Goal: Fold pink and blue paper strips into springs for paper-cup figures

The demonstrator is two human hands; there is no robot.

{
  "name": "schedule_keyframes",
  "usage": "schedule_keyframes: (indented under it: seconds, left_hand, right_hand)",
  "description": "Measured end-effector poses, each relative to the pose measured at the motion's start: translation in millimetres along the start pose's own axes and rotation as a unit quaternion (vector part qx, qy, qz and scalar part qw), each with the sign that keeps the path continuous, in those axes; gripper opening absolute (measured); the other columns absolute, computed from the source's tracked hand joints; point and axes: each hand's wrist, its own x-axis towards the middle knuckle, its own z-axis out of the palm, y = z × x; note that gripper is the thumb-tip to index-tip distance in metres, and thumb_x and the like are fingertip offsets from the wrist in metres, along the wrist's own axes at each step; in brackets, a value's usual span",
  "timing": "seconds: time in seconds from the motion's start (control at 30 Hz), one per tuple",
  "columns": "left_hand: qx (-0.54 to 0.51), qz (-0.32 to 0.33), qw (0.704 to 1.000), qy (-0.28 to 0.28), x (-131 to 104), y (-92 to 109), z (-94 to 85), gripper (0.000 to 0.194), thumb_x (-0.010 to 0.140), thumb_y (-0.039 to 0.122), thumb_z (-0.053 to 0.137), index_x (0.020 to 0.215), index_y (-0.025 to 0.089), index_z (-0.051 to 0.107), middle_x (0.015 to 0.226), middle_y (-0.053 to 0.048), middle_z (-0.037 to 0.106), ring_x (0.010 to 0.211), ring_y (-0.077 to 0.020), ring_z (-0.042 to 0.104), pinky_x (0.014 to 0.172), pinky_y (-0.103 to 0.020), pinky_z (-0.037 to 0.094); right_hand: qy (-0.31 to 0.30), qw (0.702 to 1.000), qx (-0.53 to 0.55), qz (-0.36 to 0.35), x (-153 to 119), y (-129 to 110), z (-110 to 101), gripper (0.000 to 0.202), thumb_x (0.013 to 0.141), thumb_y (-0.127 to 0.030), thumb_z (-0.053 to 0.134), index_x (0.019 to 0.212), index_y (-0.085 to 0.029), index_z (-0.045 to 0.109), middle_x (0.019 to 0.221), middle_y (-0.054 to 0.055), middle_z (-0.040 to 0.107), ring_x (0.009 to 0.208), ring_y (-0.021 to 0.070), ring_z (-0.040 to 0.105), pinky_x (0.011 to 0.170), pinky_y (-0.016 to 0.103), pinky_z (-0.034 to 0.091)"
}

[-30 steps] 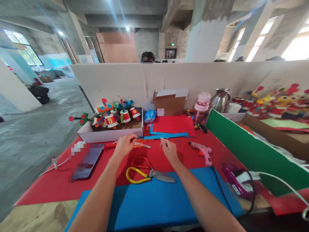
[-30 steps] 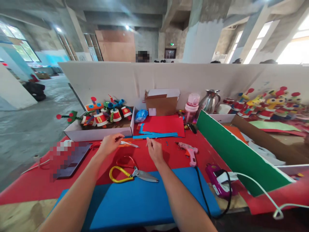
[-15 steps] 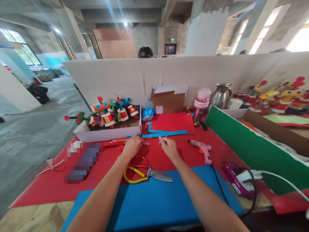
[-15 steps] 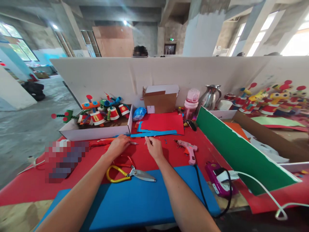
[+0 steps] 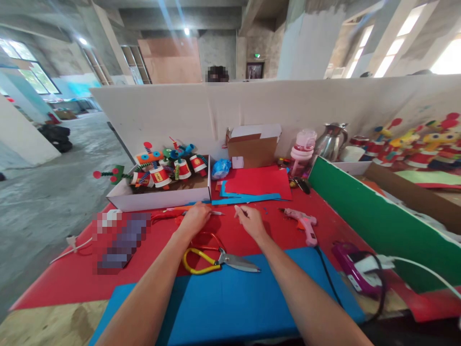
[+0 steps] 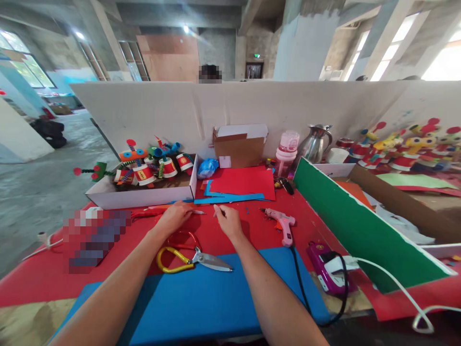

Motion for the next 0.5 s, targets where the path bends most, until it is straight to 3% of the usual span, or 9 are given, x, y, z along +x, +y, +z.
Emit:
schedule_keyframes:
  seconds: [0.23,0.5]
  left_hand:
    - [0.046,0.024,0.999,-0.006,1.7,2.4,-0.5,0.027,0.088,0.011,0.043,0.075,0.010,0.067,0.077,-0.013,0.068,0.079,-0.0229,0.062,0.081,-0.035,0.047]
    - [0.026,-0.014,0.997,0.077,-3.4,-4.6,10.0,0.020,0.087,0.015,0.046,0.082,0.014,0.066,0.081,-0.010,0.067,0.082,-0.0204,0.060,0.076,-0.030,0.046]
  right_hand:
    - [0.002,1.000,-0.016,-0.006,0.8,2.5,0.9,0.046,0.088,-0.048,0.039,0.057,-0.020,0.058,0.045,-0.001,0.053,0.050,0.0138,0.054,0.050,0.023,0.033]
    - [-0.002,1.000,-0.019,-0.004,1.7,4.8,1.8,0.046,0.089,-0.047,0.040,0.058,-0.019,0.059,0.045,-0.001,0.053,0.049,0.0132,0.053,0.049,0.023,0.033]
